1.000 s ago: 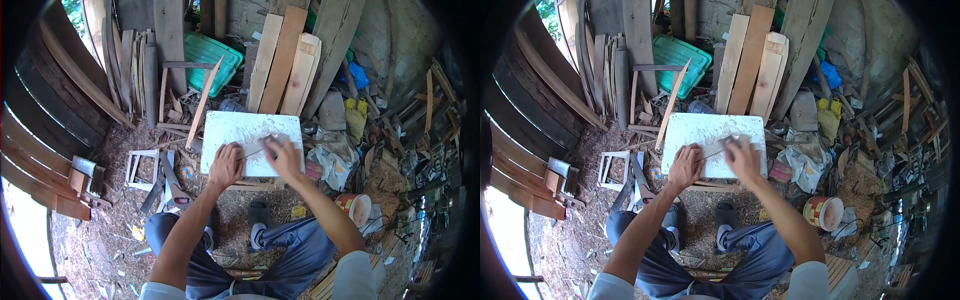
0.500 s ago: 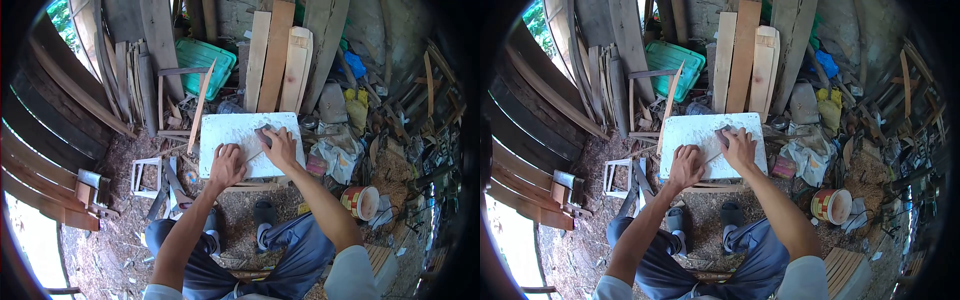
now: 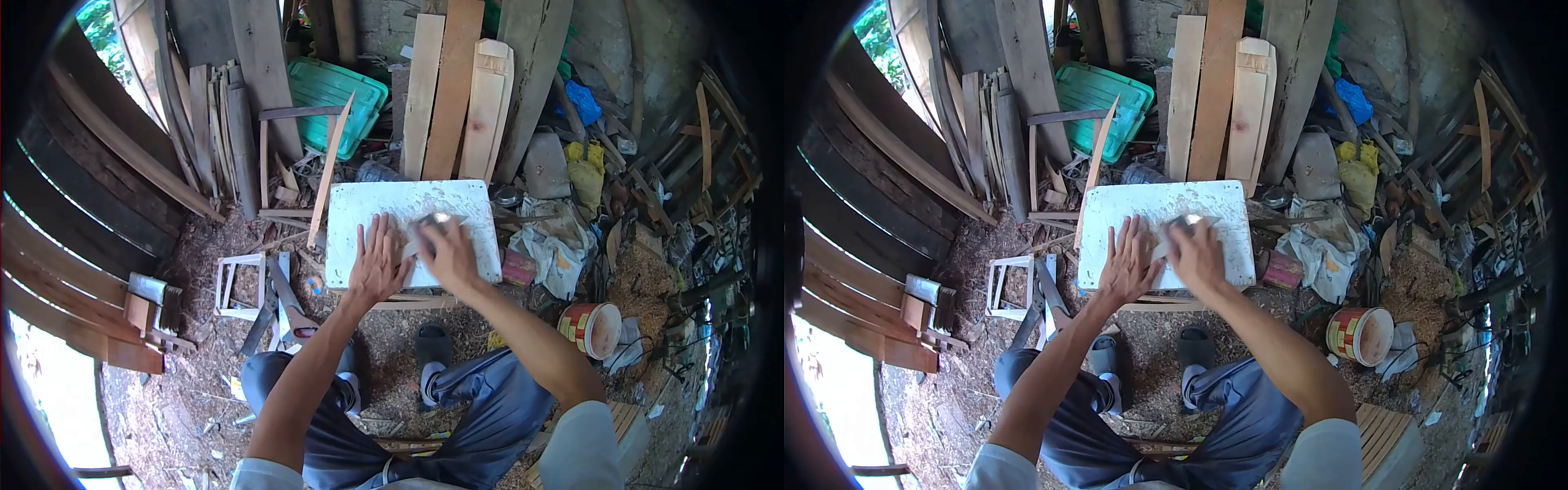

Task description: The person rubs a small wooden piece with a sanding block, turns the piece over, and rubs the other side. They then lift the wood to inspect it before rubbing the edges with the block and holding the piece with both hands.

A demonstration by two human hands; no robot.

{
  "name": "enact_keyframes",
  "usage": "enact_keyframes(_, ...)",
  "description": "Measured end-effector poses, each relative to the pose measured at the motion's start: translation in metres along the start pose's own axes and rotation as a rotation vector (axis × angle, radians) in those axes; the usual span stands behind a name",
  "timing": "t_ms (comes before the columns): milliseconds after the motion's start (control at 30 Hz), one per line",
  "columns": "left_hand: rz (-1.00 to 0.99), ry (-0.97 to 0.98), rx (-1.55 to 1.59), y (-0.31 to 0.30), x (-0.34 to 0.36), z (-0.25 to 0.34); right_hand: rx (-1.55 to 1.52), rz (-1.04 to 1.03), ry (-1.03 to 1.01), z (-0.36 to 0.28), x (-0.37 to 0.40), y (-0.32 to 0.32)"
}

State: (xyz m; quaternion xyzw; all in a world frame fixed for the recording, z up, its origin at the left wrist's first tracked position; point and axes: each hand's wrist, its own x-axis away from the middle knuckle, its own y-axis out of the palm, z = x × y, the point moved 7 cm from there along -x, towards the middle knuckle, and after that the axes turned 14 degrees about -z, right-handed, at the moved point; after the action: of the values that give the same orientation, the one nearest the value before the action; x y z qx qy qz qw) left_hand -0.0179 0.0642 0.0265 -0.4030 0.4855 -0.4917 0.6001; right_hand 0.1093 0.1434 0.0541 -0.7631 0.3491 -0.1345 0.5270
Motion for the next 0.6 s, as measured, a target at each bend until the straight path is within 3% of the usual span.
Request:
enact_keyframes(33, 0.0, 0.004, -0.006, -0.002, -0.003, -0.001, 0.001, -0.066, -0.054, -0.016, 0.008, 0.0)
enact_keyframes(100, -0.174, -0.013, 0.026, 0.01, -0.005, -0.003, 0.052, -0.111, 0.026, -0.006, -0.001, -0.005)
enact_keyframes(167, -0.196, -0.017, 0.027, 0.012, -0.006, -0.003, 0.079, -0.036, 0.215, 0.037, -0.014, -0.016)
enact_keyframes(233, -0.174, -0.022, 0.013, 0.013, -0.007, -0.003, 0.137, 0.042, 0.255, 0.047, -0.011, -0.032)
enact_keyframes(267, -0.189, -0.028, 0.025, 0.014, -0.006, -0.004, 0.132, 0.132, 0.193, 0.041, -0.006, -0.029)
enact_keyframes(300, -0.184, -0.024, 0.035, 0.015, -0.006, -0.003, -0.006, 0.014, 0.206, 0.033, -0.006, -0.021)
enact_keyframes(367, -0.171, -0.041, 0.03, 0.016, -0.006, -0.003, -0.066, -0.017, -0.112, 0.002, 0.01, -0.005)
enact_keyframes(400, -0.168, -0.054, 0.022, 0.016, -0.007, -0.005, 0.075, -0.128, -0.023, -0.01, 0.014, -0.013)
enact_keyframes(433, -0.172, -0.055, 0.02, 0.017, -0.007, -0.005, 0.071, -0.129, -0.021, -0.006, 0.009, -0.018)
enact_keyframes(500, -0.15, -0.064, 0.003, 0.019, -0.006, -0.006, 0.148, -0.101, 0.219, 0.026, -0.007, -0.032)
enact_keyframes(567, -0.204, -0.086, -0.028, 0.017, -0.005, -0.005, 0.212, -0.066, 0.262, 0.03, -0.007, -0.027)
enact_keyframes(600, -0.242, -0.1, -0.051, 0.017, -0.006, -0.004, 0.095, -0.073, 0.22, 0.028, -0.006, -0.015)
